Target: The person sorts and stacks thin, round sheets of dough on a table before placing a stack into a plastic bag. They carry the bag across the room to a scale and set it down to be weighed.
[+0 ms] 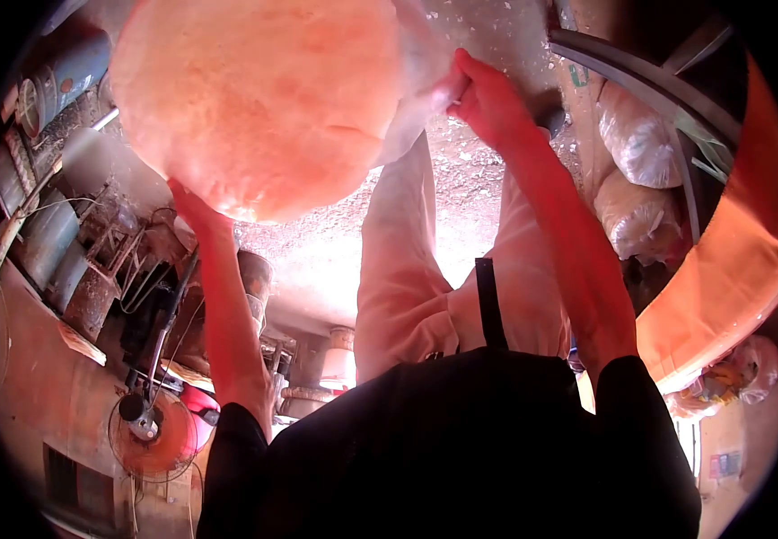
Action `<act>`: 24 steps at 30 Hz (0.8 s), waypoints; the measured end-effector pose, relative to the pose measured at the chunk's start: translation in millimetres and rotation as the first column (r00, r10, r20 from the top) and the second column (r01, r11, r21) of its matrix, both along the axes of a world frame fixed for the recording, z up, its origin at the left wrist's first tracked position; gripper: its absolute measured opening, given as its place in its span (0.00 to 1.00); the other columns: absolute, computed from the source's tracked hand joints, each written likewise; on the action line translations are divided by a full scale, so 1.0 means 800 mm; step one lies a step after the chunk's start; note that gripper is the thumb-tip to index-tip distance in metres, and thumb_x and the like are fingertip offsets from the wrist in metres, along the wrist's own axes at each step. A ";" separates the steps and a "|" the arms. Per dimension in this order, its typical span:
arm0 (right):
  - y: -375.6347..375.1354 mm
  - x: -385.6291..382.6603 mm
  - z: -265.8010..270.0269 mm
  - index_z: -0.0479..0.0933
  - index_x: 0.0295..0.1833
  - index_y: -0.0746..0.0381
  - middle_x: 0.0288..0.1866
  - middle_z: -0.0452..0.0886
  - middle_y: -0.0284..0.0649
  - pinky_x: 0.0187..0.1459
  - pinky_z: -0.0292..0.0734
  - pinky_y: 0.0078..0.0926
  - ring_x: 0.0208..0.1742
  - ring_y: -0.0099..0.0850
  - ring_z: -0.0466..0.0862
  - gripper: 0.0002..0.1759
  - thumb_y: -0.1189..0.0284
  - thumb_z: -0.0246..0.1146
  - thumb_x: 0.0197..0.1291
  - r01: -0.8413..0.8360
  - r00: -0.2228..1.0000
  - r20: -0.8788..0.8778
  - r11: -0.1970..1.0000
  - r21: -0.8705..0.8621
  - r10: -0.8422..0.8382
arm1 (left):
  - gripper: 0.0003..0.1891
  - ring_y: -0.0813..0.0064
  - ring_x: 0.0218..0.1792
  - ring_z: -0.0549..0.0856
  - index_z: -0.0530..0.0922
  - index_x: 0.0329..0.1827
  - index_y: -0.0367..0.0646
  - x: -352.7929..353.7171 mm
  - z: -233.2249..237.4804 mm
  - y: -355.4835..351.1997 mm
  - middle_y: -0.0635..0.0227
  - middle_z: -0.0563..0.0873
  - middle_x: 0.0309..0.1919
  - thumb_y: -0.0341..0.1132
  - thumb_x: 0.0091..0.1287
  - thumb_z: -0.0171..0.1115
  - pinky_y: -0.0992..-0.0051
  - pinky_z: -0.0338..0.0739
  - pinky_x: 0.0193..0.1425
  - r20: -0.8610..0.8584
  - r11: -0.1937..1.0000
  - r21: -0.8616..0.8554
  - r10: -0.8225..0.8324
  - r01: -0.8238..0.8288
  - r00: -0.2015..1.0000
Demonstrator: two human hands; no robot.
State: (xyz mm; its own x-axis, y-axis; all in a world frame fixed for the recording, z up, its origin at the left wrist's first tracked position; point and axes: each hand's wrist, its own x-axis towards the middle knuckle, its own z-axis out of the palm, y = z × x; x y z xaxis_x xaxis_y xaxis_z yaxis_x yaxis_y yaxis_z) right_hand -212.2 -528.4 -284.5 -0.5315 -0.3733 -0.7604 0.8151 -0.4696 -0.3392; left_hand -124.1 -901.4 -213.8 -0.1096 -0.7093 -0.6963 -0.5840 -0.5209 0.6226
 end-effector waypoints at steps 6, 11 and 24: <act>-0.033 0.021 0.005 0.72 0.27 0.56 0.22 0.68 0.28 0.30 0.80 0.28 0.25 0.20 0.71 0.19 0.56 0.69 0.56 -0.058 0.998 0.024 0.991 0.117 0.055 | 0.36 0.52 0.68 0.64 0.61 0.71 0.51 0.087 -0.053 0.019 0.63 0.67 0.68 0.62 0.65 0.49 0.44 0.63 0.66 -0.293 0.968 0.208 -0.076 0.142 0.953; -0.021 0.040 -0.012 0.79 0.35 0.66 0.30 0.82 0.44 0.35 0.81 0.34 0.32 0.38 0.83 0.12 0.70 0.66 0.46 -0.451 0.776 -0.085 0.645 0.616 0.624 | 0.33 0.53 0.66 0.67 0.64 0.68 0.48 0.104 -0.071 0.038 0.61 0.69 0.65 0.58 0.65 0.51 0.45 0.66 0.64 -0.352 0.919 0.391 0.099 0.050 0.931; -0.011 0.086 0.010 0.79 0.33 0.65 0.32 0.82 0.37 0.41 0.74 0.24 0.36 0.25 0.81 0.05 0.78 0.64 0.48 -0.219 0.975 0.018 0.951 0.220 0.220 | 0.28 0.57 0.62 0.72 0.68 0.64 0.43 0.099 -0.057 0.081 0.60 0.74 0.61 0.50 0.66 0.55 0.50 0.69 0.62 -0.357 0.850 0.516 0.331 -0.111 0.873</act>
State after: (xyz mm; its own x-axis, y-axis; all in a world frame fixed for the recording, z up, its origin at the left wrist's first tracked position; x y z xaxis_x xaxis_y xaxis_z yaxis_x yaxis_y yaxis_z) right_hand -143.1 -537.4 -276.5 -0.4610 -0.3058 -0.8331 0.8868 -0.1929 -0.4199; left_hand -45.2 -836.9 -259.6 -0.3473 -0.3529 -0.8688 -0.1571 -0.8915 0.4250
